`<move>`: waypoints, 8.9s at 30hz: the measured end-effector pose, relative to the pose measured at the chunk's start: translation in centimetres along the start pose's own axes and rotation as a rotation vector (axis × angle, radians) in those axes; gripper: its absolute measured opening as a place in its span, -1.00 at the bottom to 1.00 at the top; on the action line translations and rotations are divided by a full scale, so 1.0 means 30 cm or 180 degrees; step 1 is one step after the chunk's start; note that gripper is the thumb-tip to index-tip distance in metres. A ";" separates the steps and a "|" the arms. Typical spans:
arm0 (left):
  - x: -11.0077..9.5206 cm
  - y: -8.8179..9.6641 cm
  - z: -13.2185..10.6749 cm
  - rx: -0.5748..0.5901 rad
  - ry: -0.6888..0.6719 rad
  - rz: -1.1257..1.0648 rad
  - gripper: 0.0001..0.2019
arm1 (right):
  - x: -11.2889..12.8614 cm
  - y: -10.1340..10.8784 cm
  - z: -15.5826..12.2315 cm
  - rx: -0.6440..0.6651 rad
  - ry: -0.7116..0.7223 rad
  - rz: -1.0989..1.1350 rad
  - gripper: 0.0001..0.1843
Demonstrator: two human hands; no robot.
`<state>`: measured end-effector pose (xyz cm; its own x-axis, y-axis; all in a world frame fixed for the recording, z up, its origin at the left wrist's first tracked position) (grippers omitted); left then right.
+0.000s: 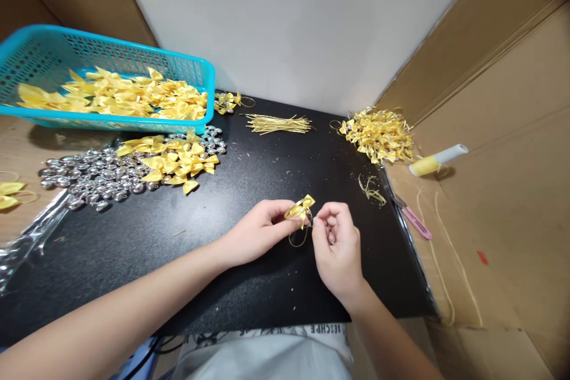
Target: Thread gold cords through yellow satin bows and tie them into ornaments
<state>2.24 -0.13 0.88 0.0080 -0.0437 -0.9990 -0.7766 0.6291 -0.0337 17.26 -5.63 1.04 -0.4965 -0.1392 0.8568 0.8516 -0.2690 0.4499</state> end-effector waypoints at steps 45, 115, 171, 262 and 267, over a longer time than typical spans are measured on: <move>0.004 -0.007 -0.001 0.0227 0.0045 -0.0185 -0.69 | -0.027 -0.032 -0.008 0.0344 -0.0832 0.1504 -0.92; -0.056 -0.003 -0.032 -0.0764 -0.1604 0.2695 -0.85 | -0.033 -0.022 -0.029 -0.0005 -0.0371 0.0937 -0.86; -0.038 -0.023 -0.040 -0.1342 -0.1500 0.2110 -0.95 | -0.023 -0.058 -0.042 -0.0055 -0.1144 0.2294 -0.82; -0.014 0.049 0.002 -0.0782 -0.3033 0.4719 -0.78 | 0.038 0.021 0.144 0.0363 -0.0332 0.0002 -0.87; -0.004 0.064 0.011 -0.0744 -0.2920 0.4691 -0.79 | 0.057 0.052 0.189 0.0231 -0.0575 0.1229 -0.85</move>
<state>0.96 1.35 0.93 -0.4669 0.8765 0.1169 -0.5278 -0.3823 0.7585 18.69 -0.89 4.62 -0.1071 -0.0455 0.9932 0.9820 -0.1613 0.0985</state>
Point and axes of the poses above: each hand's wrist, its own z-axis towards the middle knuckle, its own y-axis out of the back of the hand, x = y × z, the point moved 1 cm from there along z, towards the middle knuckle, and after that the axes turned 7 degrees about -y, right-handed, at the moved point
